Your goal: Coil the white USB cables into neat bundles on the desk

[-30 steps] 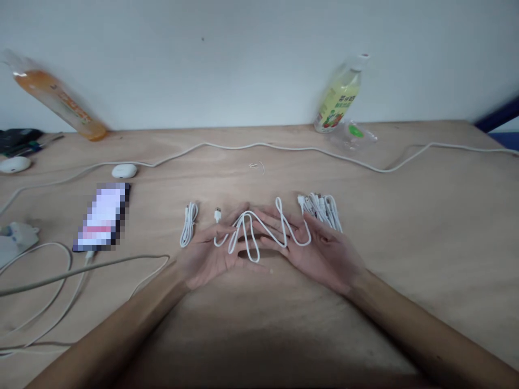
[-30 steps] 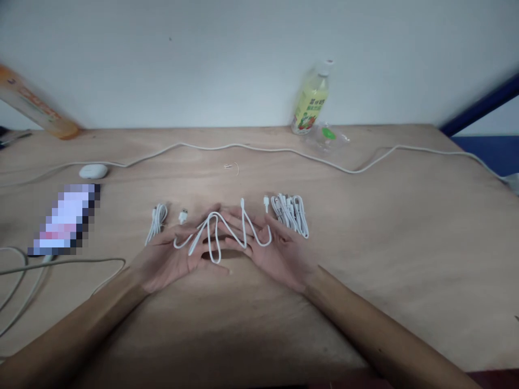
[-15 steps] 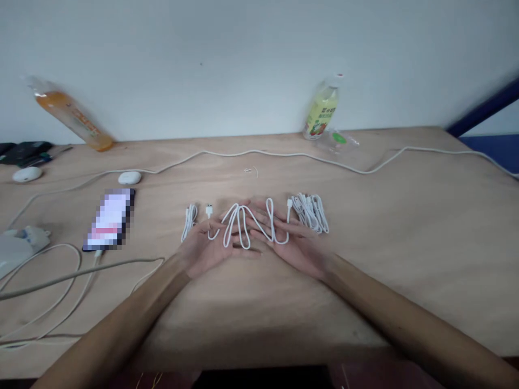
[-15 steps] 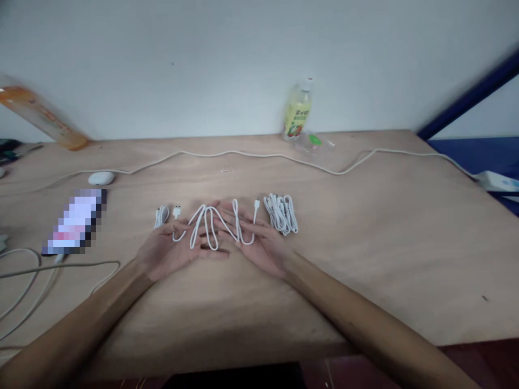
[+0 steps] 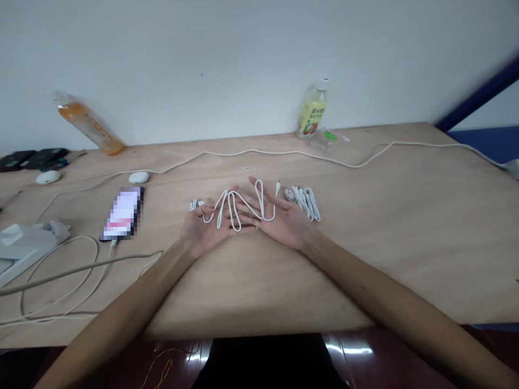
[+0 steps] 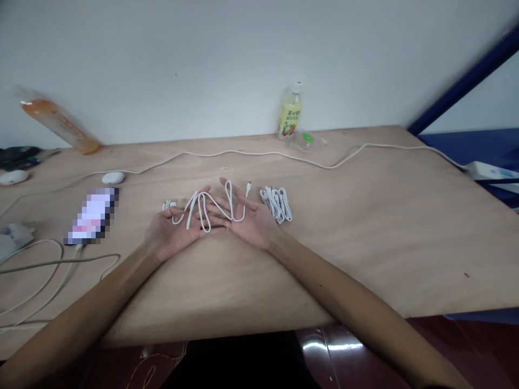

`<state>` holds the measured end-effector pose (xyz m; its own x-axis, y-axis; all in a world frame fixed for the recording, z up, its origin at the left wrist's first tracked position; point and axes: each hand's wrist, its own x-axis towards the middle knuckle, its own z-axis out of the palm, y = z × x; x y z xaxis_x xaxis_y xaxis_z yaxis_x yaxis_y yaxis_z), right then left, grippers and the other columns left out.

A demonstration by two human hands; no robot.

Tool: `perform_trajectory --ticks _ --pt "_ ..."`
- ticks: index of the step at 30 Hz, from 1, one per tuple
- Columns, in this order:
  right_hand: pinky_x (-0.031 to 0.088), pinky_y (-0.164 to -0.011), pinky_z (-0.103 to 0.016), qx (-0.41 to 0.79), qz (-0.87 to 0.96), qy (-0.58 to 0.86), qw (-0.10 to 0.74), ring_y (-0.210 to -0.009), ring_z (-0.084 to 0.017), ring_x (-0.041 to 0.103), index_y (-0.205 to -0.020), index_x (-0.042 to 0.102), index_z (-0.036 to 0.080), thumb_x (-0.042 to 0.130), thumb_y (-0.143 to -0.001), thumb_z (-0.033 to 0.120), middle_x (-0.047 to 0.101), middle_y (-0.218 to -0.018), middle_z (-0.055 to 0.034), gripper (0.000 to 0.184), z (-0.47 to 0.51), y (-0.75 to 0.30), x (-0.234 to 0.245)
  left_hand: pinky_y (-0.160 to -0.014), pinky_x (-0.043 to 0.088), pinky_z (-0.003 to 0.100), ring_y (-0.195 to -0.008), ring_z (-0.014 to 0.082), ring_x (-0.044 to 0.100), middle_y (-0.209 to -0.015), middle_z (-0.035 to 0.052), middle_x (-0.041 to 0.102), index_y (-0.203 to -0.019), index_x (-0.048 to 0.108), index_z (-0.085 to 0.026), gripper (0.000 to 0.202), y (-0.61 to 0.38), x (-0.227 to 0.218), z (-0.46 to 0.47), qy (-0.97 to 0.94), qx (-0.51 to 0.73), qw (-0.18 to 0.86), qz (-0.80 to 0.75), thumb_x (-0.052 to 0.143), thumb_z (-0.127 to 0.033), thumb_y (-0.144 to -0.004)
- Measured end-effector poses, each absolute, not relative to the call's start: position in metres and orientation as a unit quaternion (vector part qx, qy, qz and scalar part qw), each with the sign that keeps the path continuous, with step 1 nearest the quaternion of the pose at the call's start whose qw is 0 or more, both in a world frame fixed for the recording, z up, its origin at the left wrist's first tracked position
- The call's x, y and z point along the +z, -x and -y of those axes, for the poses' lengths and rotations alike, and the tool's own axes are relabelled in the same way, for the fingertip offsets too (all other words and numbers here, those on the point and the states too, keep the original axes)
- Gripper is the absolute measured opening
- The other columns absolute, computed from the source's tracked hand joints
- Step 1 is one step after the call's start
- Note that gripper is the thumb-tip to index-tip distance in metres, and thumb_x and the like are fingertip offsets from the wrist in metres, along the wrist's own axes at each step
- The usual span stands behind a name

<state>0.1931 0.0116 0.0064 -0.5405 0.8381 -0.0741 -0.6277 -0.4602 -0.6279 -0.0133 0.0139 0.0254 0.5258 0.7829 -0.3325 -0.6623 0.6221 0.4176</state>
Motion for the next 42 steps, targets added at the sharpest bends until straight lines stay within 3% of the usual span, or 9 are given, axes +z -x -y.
perform_trajectory --ticks 4,10,18,25,28,35,42 --pt "0.036 -0.130 -0.064 0.834 0.280 0.193 0.435 -0.147 -0.027 0.062 -0.156 0.055 0.037 0.043 -0.108 0.035 0.068 -0.155 -0.0041 0.049 -0.010 -0.195 0.007 -0.118 0.042 0.080 -0.120 0.0412 0.079 -0.122 0.0153 0.083 -0.170 0.043 -0.020 0.099 0.014 0.024 -0.014 -0.119 0.414 0.867 -0.250 0.047 -0.012 -0.072" --pt "0.035 -0.133 -0.058 0.846 0.233 0.198 0.437 -0.144 -0.025 0.066 -0.146 0.062 0.027 0.028 -0.112 0.032 0.076 -0.143 -0.0074 0.048 -0.011 -0.194 0.008 -0.120 0.039 0.079 -0.126 0.0411 0.076 -0.126 0.0136 0.082 -0.171 0.042 -0.023 0.099 0.017 0.022 -0.015 -0.109 0.408 0.875 -0.236 0.049 -0.012 -0.073" --pt "0.037 -0.133 -0.060 0.843 0.218 0.227 0.437 -0.151 -0.031 0.058 -0.130 0.068 0.017 0.032 -0.110 0.031 0.072 -0.149 -0.0157 0.043 -0.012 -0.196 0.004 -0.120 0.037 0.081 -0.127 0.0417 0.074 -0.136 0.0128 0.079 -0.172 0.040 -0.028 0.098 0.020 0.016 -0.016 -0.119 0.412 0.869 -0.247 0.050 -0.013 -0.076" --pt "0.034 -0.135 -0.057 0.834 0.242 0.225 0.442 -0.149 -0.029 0.061 -0.123 0.072 0.019 0.031 -0.111 0.031 0.076 -0.143 -0.0137 0.044 -0.012 -0.202 0.001 -0.122 0.032 0.082 -0.136 0.0425 0.069 -0.141 0.0126 0.076 -0.171 0.042 -0.031 0.101 0.024 0.020 -0.019 -0.117 0.433 0.856 -0.256 0.052 -0.014 -0.072" --pt "0.034 -0.135 -0.057 0.827 0.256 0.230 0.446 -0.151 -0.029 0.060 -0.128 0.071 0.019 0.035 -0.110 0.034 0.075 -0.146 -0.0135 0.043 -0.012 -0.207 0.002 -0.123 0.029 0.083 -0.139 0.0424 0.067 -0.140 0.0140 0.076 -0.170 0.044 -0.031 0.102 0.026 0.023 -0.022 -0.122 0.446 0.846 -0.266 0.052 -0.014 -0.070" --pt "0.029 -0.136 -0.062 0.805 0.277 0.219 0.477 -0.149 -0.029 0.061 -0.121 0.075 0.023 0.040 -0.107 0.031 0.080 -0.138 -0.0085 0.038 -0.013 -0.211 0.002 -0.127 0.023 0.080 -0.149 0.0401 0.059 -0.139 0.0110 0.077 -0.167 0.049 -0.035 0.094 0.029 0.020 -0.023 -0.138 0.431 0.856 -0.249 0.051 -0.017 -0.074" --pt "0.030 -0.137 -0.058 0.807 0.271 0.214 0.479 -0.146 -0.028 0.064 -0.120 0.076 0.022 0.044 -0.108 0.033 0.080 -0.138 -0.0095 0.036 -0.013 -0.213 0.000 -0.129 0.021 0.076 -0.151 0.0379 0.058 -0.140 0.0099 0.077 -0.170 0.043 -0.036 0.094 0.028 0.016 -0.022 -0.157 0.443 0.844 -0.258 0.050 -0.018 -0.078"
